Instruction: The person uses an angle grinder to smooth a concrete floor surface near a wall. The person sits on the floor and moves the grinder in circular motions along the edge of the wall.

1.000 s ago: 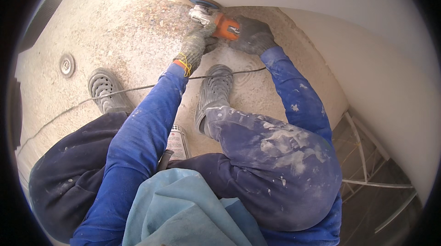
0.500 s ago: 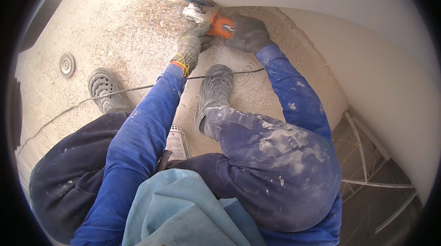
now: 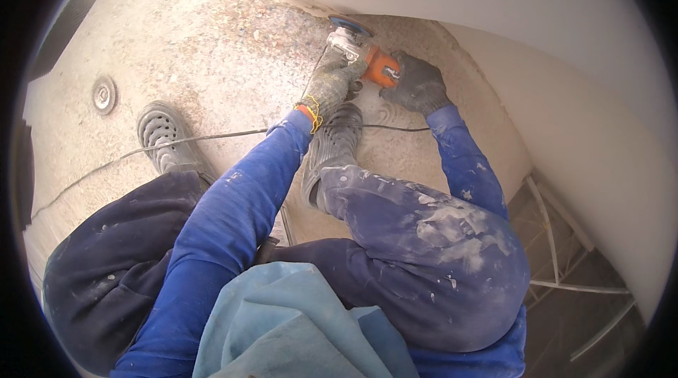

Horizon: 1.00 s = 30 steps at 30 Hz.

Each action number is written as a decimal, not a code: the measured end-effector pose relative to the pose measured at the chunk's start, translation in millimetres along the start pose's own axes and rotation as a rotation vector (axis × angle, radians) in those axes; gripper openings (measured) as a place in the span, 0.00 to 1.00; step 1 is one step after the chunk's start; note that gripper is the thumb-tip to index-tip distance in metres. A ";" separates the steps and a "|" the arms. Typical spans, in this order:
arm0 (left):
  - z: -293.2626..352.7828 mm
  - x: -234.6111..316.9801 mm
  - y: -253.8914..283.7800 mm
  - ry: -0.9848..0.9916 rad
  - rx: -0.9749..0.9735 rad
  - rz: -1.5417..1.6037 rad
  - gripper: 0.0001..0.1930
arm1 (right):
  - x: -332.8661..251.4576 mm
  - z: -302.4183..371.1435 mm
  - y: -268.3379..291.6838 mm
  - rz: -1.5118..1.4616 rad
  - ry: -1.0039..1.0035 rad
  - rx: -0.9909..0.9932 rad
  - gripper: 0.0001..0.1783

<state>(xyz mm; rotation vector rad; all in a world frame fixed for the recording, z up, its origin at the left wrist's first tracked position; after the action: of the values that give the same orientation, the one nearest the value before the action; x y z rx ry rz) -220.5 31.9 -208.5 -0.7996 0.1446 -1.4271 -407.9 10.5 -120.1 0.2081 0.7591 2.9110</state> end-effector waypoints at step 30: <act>-30.1 -6.2 26.4 -0.014 0.039 0.025 0.19 | -21.5 -15.5 3.5 -0.060 0.031 0.078 0.44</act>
<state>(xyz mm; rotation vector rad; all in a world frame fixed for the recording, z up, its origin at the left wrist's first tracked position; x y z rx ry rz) -216.3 23.8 -247.9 -0.7735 0.1152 -1.3962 -389.6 -3.2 -134.0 0.1452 0.8686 2.8372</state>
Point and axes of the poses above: each hand's wrist, its own z-axis away from the middle knuckle, its own y-axis out of the back of the hand, x = y × z, the point moved 2 cm from there along -z, towards the middle knuckle, and after that the axes turned 4 degrees about -x, right-handed, at the moved point
